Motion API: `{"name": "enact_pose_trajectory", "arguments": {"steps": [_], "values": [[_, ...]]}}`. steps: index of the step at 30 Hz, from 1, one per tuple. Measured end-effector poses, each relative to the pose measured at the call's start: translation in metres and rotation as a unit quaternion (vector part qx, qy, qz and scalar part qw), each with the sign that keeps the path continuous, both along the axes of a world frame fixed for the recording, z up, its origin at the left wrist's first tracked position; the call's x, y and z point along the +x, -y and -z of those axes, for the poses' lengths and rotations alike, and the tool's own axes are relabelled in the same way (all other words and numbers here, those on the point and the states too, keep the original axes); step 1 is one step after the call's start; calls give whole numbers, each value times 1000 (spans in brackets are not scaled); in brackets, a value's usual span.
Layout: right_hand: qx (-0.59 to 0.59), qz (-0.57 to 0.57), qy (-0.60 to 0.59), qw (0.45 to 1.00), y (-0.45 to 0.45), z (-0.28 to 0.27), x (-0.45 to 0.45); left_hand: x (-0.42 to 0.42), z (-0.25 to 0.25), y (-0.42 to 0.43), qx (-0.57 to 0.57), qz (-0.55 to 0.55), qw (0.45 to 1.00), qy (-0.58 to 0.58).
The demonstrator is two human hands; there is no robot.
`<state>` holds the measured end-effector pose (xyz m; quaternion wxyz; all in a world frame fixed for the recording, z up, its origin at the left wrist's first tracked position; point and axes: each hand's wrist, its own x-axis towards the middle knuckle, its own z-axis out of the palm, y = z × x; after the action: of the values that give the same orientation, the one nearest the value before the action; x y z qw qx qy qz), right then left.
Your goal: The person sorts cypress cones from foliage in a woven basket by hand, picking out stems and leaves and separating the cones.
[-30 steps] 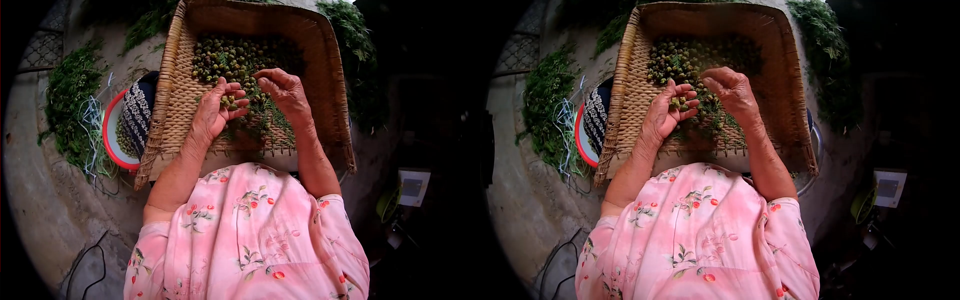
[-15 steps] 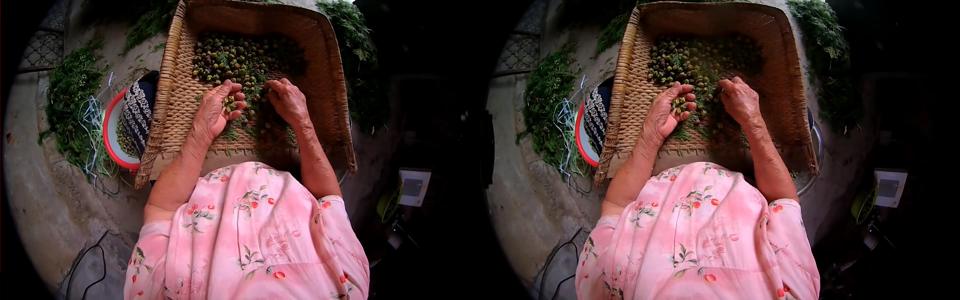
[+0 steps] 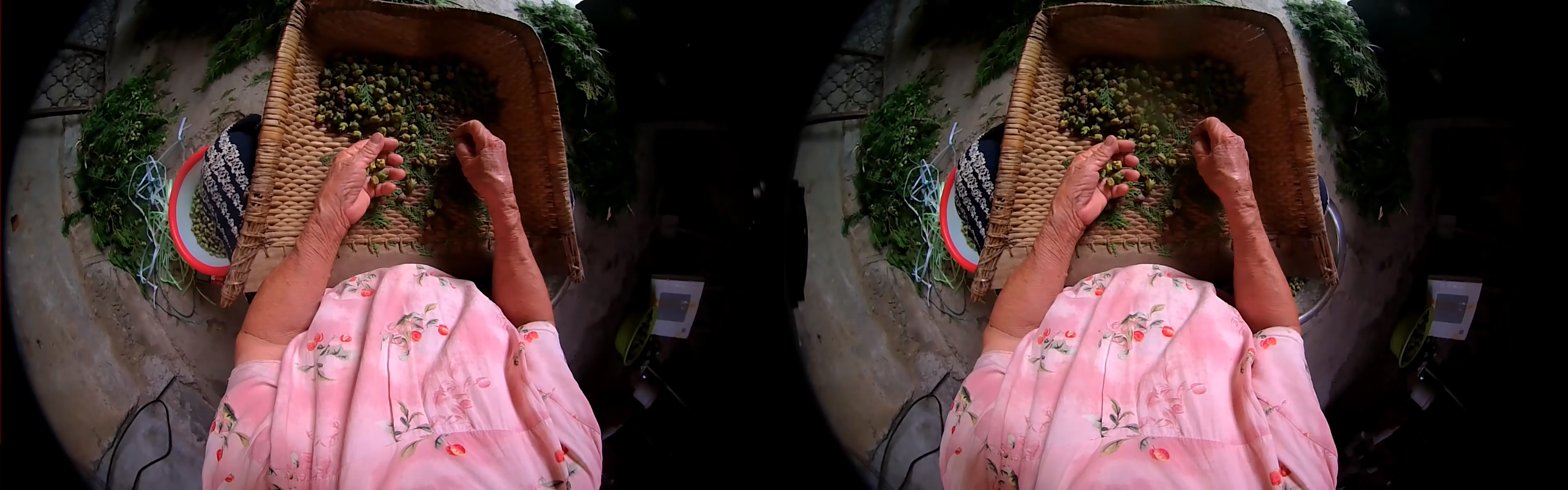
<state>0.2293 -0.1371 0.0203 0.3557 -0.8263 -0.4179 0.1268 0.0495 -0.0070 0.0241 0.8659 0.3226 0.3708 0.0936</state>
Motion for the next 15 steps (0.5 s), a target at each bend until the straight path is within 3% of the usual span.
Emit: {"name": "enact_pose_trajectory", "arguments": {"steps": [1, 4, 7, 10, 13, 15], "values": [[0, 0, 0, 1000, -3, -10, -2, 0, 0, 0, 0, 0, 1000, 0], [30, -27, -153, 987, -11, -24, -9, 1, -2, 1, 4, 16, 1000, 2], [80, -118, -314, 939, -19, -38, -24, 2, -6, 2, -15, 31, 999, 8], [154, -63, -346, 923, -22, -28, -25, 1, -8, 2, -32, 26, 999, 13], [107, -24, -76, 991, -19, -4, -7, 0, -3, 1, -18, 19, 1000, -1], [63, -14, -22, 998, -20, 9, -4, 1, -2, 1, -12, 5, 1000, -11]]}}
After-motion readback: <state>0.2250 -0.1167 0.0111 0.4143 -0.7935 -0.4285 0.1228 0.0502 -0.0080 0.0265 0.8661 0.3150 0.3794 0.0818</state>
